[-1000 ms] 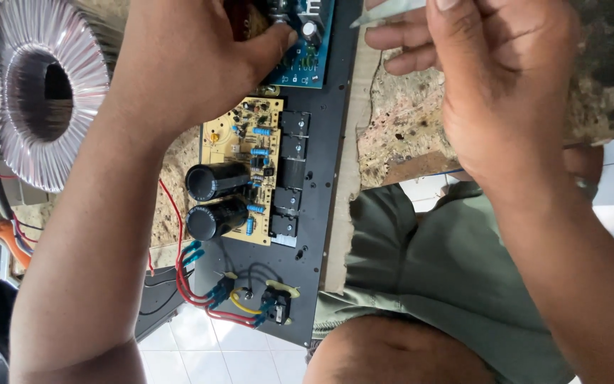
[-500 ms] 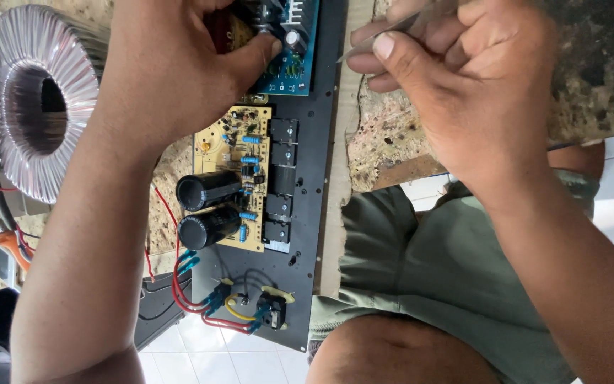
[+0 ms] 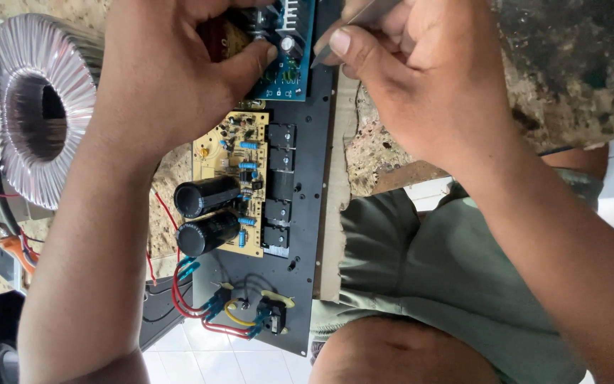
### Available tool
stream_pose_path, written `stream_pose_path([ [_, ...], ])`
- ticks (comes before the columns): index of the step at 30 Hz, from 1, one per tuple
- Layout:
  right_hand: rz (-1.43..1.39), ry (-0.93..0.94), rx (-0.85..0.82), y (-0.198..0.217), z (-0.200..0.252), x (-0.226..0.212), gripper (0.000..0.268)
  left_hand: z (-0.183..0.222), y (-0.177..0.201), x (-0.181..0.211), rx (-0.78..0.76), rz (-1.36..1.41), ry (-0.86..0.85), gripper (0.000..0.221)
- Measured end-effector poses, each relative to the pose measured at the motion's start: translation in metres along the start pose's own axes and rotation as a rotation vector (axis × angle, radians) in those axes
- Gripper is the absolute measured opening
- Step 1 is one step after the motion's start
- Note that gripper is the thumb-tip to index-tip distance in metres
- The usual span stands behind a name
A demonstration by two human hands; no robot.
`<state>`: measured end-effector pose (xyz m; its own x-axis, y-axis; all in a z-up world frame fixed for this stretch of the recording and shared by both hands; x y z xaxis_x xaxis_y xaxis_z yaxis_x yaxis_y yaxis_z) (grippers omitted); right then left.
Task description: Attaching a small blue circuit board to a larger electronic assembly on a workbench.
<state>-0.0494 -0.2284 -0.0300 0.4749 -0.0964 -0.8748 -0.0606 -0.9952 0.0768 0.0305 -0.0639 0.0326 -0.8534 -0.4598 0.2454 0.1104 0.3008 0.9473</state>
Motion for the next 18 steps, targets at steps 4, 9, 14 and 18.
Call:
stream_pose_path([
  [4, 0.119, -0.040, -0.007, 0.001, 0.004, 0.005, 0.011, 0.002, -0.003, -0.004, -0.014, -0.011, 0.015, 0.025],
  [9, 0.122, -0.096, -0.029, -0.003, 0.001, 0.005, 0.008, 0.002, -0.006, -0.009, -0.049, -0.008, 0.122, 0.029],
  [14, 0.112, -0.114, -0.005, -0.003, 0.002, 0.011, 0.011, 0.004, -0.007, -0.014, -0.055, -0.018, 0.181, 0.045],
  [18, 0.147, -0.070, -0.030, -0.002, 0.004, 0.008, 0.010, 0.004, -0.006, -0.011, -0.046, -0.010, 0.137, 0.033],
])
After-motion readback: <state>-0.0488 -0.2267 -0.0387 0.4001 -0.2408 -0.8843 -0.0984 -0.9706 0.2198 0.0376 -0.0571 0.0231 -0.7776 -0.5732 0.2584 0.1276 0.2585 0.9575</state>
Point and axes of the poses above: each hand's wrist, its own z-axis away from the middle knuckle, its own y-axis out of the back of the hand, x = y × z, the point moved 7 cm from there along -z, towards the middle knuckle, and after that the axes turned 3 degrees about x, right-handed, at the moved point
